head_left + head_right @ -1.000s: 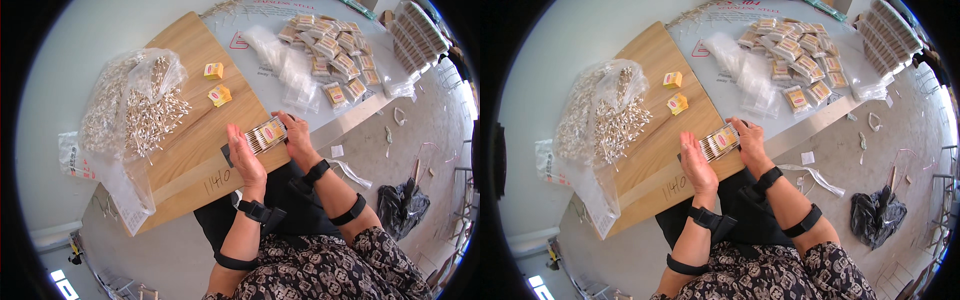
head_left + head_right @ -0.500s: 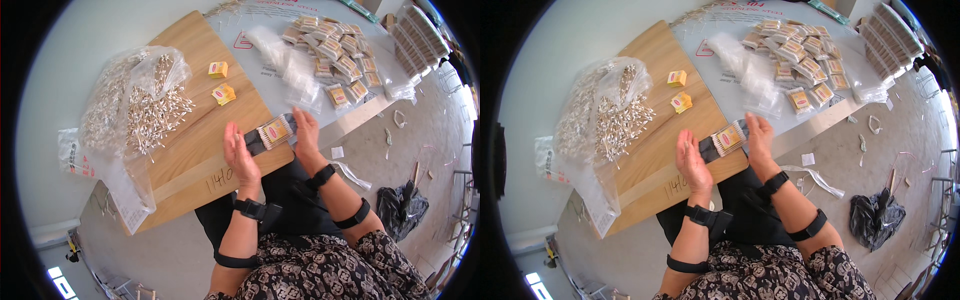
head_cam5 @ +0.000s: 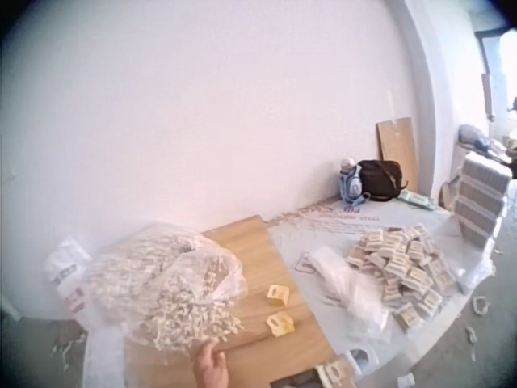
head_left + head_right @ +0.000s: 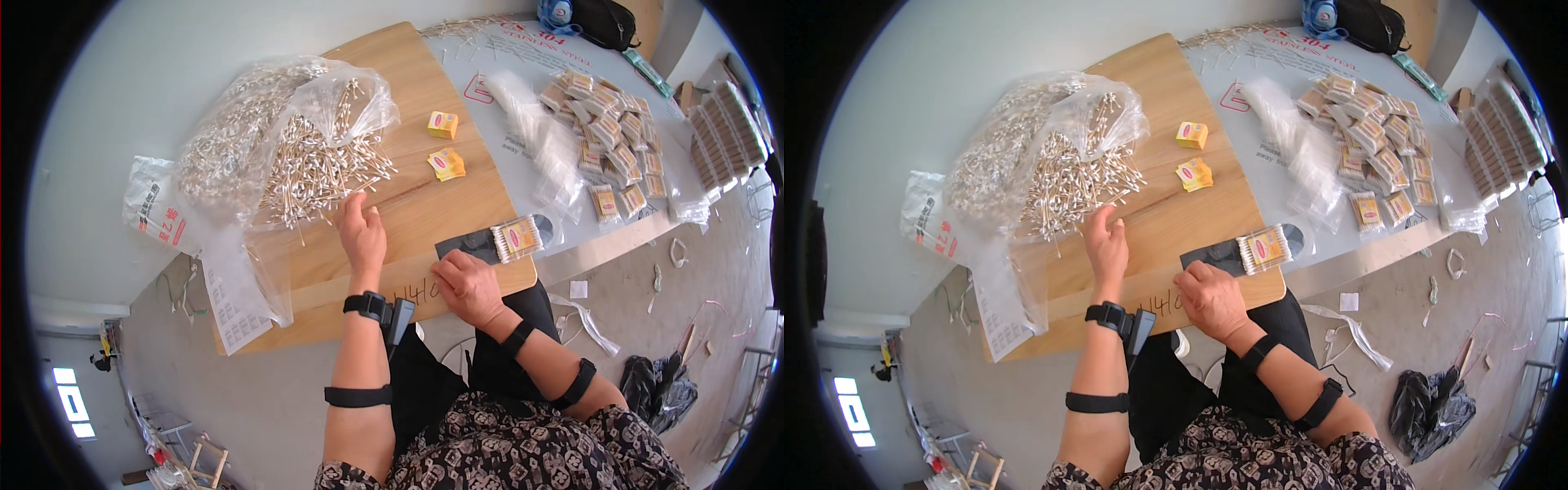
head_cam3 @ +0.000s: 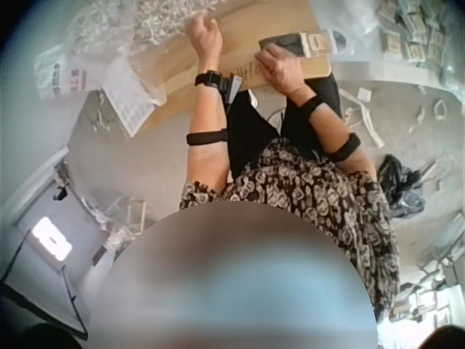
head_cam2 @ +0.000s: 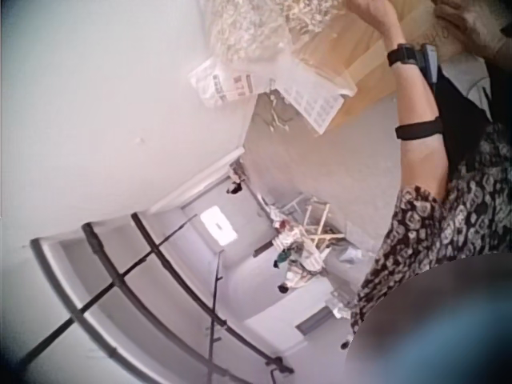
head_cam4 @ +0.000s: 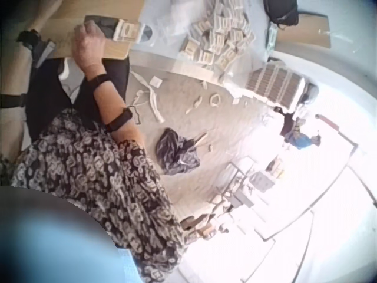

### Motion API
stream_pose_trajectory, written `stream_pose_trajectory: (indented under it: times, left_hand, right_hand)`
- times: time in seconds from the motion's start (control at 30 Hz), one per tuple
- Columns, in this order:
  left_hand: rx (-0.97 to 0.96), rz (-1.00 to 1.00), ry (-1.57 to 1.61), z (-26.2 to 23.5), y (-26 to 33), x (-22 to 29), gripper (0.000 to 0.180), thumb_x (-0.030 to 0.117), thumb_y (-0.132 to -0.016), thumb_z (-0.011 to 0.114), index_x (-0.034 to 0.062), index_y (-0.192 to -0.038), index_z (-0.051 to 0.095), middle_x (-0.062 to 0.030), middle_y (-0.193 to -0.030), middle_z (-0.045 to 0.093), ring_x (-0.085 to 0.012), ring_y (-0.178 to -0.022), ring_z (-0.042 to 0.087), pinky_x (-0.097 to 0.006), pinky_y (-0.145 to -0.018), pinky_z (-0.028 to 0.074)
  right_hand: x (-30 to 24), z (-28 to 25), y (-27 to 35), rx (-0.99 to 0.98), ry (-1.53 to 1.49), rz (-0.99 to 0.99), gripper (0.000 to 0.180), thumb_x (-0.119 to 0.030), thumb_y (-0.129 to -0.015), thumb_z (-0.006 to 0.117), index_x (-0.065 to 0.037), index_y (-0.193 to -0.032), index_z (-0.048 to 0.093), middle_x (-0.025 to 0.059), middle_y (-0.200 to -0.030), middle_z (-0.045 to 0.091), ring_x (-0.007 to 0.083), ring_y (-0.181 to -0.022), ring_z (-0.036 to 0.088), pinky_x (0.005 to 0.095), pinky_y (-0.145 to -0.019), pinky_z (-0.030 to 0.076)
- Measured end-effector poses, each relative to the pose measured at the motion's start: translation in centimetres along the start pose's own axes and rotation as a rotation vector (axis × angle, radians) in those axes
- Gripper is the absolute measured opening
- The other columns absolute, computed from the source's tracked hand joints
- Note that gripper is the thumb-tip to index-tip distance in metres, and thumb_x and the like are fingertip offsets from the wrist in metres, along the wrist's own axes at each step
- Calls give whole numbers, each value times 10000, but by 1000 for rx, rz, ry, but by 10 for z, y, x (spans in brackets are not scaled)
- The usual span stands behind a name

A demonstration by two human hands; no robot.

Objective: The user is manually counting and packaging cotton swabs into small retail boxes.

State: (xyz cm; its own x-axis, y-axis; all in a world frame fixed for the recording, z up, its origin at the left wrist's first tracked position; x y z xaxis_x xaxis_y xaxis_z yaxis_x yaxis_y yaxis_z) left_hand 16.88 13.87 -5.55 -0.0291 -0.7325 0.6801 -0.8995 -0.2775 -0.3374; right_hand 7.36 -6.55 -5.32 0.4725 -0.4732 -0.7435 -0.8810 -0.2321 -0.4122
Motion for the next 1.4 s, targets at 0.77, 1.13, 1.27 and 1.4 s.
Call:
stream_pose_trajectory:
  times: [0.77,1.13,1.27,1.4]
  left_hand:
    - [-84,305,18,20,37,21,478,29,-706,744,55,-1142,549,-168,-1183,542,-390,-1136,495,-501,-980,405]
    - [15,136,318,13,42,-4,432,50,-719,701,17,-1126,562,-169,-1184,575,-362,-1144,515,-446,-997,415]
    - [-14,159,314,13,42,-4,414,57,-716,702,20,-1105,564,-168,-1169,577,-364,-1119,520,-448,-980,422]
    - [-15,195,323,17,42,-5,380,47,-719,694,19,-1077,569,-167,-1121,587,-368,-1078,534,-458,-955,427]
  right_hand:
    - [2,-4,1,28,103,-3,78,-109,-806,638,-81,-879,631,92,-836,585,319,-750,632,409,-655,525]
    - [-8,8,-3,26,241,81,106,-166,-848,625,-89,-870,556,111,-856,583,339,-764,634,426,-660,520]
    - [-11,10,-3,30,293,89,113,-186,-868,612,-91,-875,551,116,-856,573,338,-768,632,437,-658,513]
    - [-12,11,-3,17,360,118,136,-201,-879,607,-85,-892,536,120,-875,567,339,-786,631,437,-679,514]
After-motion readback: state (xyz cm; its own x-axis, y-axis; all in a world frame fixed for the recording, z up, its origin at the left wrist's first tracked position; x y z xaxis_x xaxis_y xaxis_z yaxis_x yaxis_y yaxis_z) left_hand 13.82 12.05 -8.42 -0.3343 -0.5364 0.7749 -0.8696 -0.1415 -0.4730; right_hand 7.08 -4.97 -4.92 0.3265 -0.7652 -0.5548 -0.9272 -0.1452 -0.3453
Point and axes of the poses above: each hand's wrist, its own y-axis away from the middle knuckle, its own z-axis out of the palm, x = y × z, the point moved 4 cm from there along -y, towards the middle knuckle
